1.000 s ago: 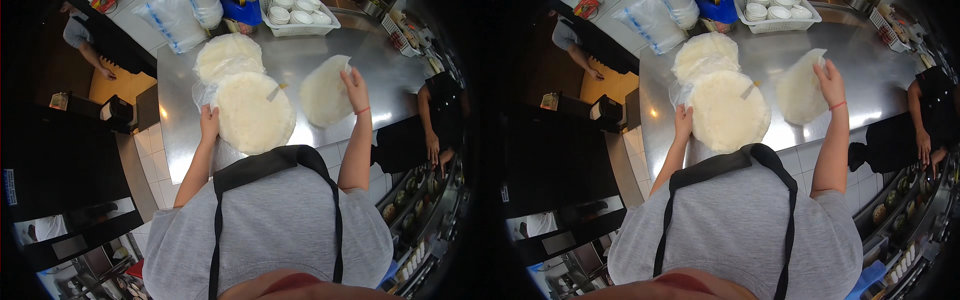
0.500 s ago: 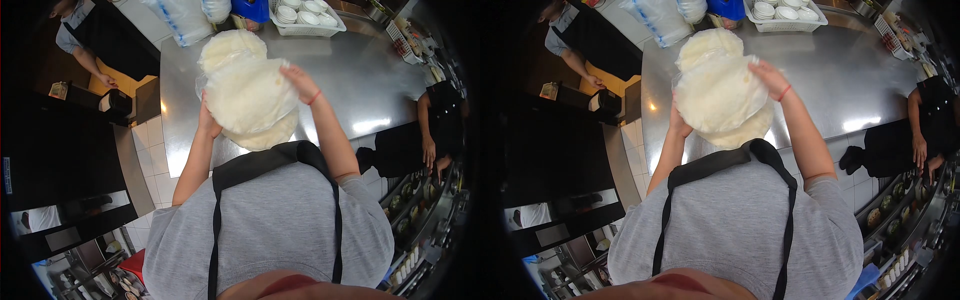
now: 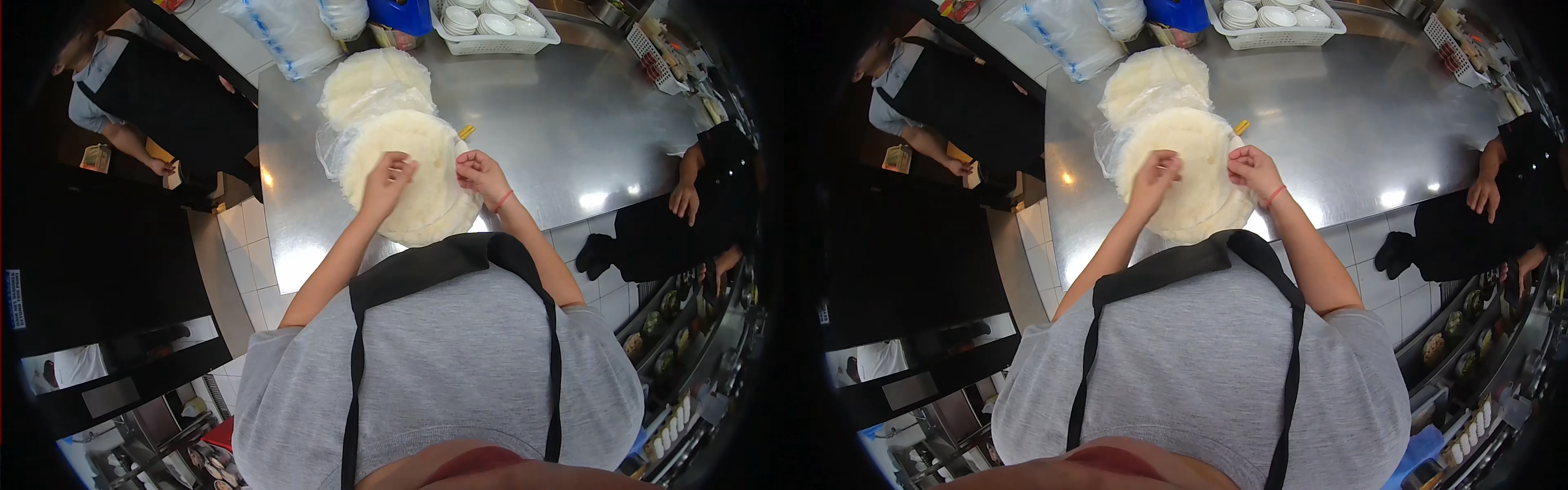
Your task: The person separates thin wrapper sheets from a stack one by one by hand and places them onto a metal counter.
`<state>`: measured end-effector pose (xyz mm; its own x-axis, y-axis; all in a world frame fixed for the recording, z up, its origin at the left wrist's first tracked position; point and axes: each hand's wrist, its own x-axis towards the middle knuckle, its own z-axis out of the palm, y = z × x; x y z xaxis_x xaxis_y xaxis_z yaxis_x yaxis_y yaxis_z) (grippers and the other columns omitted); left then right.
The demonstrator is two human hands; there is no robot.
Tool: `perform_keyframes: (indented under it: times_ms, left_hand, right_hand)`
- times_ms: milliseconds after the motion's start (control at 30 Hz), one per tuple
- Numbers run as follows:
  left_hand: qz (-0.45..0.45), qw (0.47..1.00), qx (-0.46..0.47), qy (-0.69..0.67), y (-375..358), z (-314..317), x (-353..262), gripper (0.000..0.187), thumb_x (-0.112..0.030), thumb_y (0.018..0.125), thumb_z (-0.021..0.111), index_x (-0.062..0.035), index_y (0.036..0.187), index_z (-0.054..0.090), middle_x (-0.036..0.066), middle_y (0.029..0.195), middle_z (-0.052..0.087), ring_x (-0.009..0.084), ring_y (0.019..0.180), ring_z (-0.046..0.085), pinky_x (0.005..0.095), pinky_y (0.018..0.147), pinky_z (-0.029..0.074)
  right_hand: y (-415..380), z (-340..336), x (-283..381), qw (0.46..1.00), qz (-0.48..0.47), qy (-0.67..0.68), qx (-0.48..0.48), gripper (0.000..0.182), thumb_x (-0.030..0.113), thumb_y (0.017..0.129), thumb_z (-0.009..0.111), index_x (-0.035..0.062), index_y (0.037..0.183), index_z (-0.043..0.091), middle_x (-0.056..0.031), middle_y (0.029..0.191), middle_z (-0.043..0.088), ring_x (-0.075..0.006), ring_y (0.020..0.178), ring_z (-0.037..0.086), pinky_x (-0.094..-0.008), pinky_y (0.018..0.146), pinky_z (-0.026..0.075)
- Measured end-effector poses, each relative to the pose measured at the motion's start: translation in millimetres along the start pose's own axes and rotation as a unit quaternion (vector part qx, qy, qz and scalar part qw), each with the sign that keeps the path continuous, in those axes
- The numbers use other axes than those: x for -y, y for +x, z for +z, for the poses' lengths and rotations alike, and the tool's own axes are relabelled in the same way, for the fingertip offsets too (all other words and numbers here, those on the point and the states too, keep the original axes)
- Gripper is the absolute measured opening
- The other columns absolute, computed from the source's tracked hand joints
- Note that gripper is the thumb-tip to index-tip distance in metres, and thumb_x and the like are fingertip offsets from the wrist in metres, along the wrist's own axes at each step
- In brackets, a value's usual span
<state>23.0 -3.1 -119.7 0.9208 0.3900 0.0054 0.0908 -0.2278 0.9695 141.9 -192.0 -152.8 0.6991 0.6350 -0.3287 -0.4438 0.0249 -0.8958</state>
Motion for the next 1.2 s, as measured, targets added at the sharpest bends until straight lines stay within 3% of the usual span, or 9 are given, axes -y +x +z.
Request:
perform_keyframes:
  times_ms: [133, 233, 433, 633, 767, 867, 933, 1033, 1200]
  left_hand:
    - [-0.154, 0.981, 0.092, -0.068, -3, 36, -21, 0.03, -0.025, 0.084, 0.061, -0.0028, 0.102, 0.052, 0.004, 0.086, 0.058, 0.0099, 0.072, 0.057, 0.0215, 0.058, 0.045]
    - [-0.188, 0.967, 0.091, -0.144, 7, 43, -2, 0.022, -0.022, 0.085, 0.059, -0.0035, 0.096, 0.053, 0.003, 0.081, 0.058, 0.0083, 0.071, 0.057, 0.0203, 0.058, 0.047]
    - [-0.218, 0.936, 0.116, -0.25, 9, 38, 11, 0.013, -0.017, 0.086, 0.058, -0.0048, 0.091, 0.055, 0.001, 0.08, 0.057, 0.0086, 0.069, 0.056, 0.024, 0.06, 0.05]
    - [-0.202, 0.921, 0.153, -0.297, 7, 37, 24, 0.017, -0.02, 0.086, 0.057, -0.0081, 0.097, 0.054, 0.001, 0.087, 0.055, 0.0086, 0.075, 0.053, 0.0249, 0.064, 0.049]
    - [-0.223, 0.912, 0.076, -0.335, 2, 37, 25, 0.019, -0.023, 0.088, 0.055, -0.0091, 0.1, 0.049, 0.001, 0.088, 0.053, 0.0105, 0.077, 0.053, 0.0265, 0.063, 0.049]
    - [-0.202, 0.94, -0.023, -0.275, -1, 44, 10, 0.021, -0.021, 0.088, 0.053, -0.0072, 0.1, 0.044, 0.004, 0.081, 0.051, 0.0109, 0.072, 0.05, 0.0258, 0.062, 0.046]
    - [0.078, 0.989, -0.103, -0.069, 4, 54, 3, 0.019, -0.021, 0.089, 0.051, -0.0057, 0.097, 0.044, 0.004, 0.079, 0.051, 0.011, 0.069, 0.049, 0.0237, 0.062, 0.043]
    - [-0.018, 0.992, -0.085, -0.088, 13, 40, 6, 0.016, -0.019, 0.091, 0.049, -0.004, 0.094, 0.046, 0.002, 0.082, 0.052, 0.0076, 0.072, 0.046, 0.021, 0.064, 0.041]
    - [0.084, 0.979, -0.14, -0.124, 12, 39, -6, 0.014, -0.017, 0.091, 0.048, -0.003, 0.092, 0.049, 0.001, 0.078, 0.053, 0.0079, 0.069, 0.047, 0.0212, 0.063, 0.041]
  right_hand:
    - [0, 18, -5, 0.999, -0.044, -0.017, 0.008, 0.017, 0.005, 0.08, 0.061, 0.0035, 0.094, 0.051, -0.0041, 0.082, 0.058, -0.0111, 0.072, 0.059, -0.0224, 0.065, 0.049]
    - [1, 22, -6, 0.998, -0.057, -0.026, 0.003, 0.019, 0.004, 0.079, 0.061, 0.0025, 0.095, 0.05, -0.0041, 0.082, 0.057, -0.0111, 0.072, 0.059, -0.0213, 0.064, 0.049]
    - [-4, 28, 7, 0.999, -0.021, -0.009, -0.046, 0.024, 0.016, 0.08, 0.065, 0.0036, 0.092, 0.049, -0.0032, 0.077, 0.055, -0.01, 0.064, 0.057, -0.0218, 0.056, 0.049]
    - [3, 29, 7, 0.98, -0.043, -0.191, -0.033, 0.023, 0.022, 0.081, 0.064, 0.0056, 0.086, 0.048, -0.0019, 0.073, 0.052, -0.0089, 0.056, 0.055, -0.0218, 0.047, 0.047]
    - [7, 24, -4, 0.992, -0.039, -0.111, -0.036, 0.018, 0.02, 0.083, 0.06, 0.005, 0.085, 0.05, -0.0018, 0.074, 0.052, -0.0081, 0.061, 0.054, -0.0209, 0.051, 0.047]
    - [-2, 34, -3, 0.992, -0.072, -0.095, -0.028, 0.016, 0.019, 0.084, 0.058, 0.0052, 0.086, 0.051, -0.0016, 0.078, 0.053, -0.0078, 0.066, 0.054, -0.0208, 0.055, 0.048]
    - [-5, 41, 2, 0.99, -0.093, -0.108, -0.008, 0.015, 0.018, 0.084, 0.058, 0.0054, 0.087, 0.052, -0.0015, 0.081, 0.053, -0.0078, 0.069, 0.054, -0.021, 0.057, 0.049]
    - [-4, 46, 9, 0.977, -0.133, -0.163, 0.042, 0.014, 0.018, 0.084, 0.058, 0.0062, 0.089, 0.051, -0.0012, 0.084, 0.053, -0.0078, 0.072, 0.053, -0.0228, 0.059, 0.05]
    - [-4, 41, 26, 0.993, -0.077, -0.093, -0.015, 0.018, 0.023, 0.085, 0.058, 0.0076, 0.09, 0.051, -0.0003, 0.085, 0.052, -0.0074, 0.078, 0.052, -0.024, 0.06, 0.048]
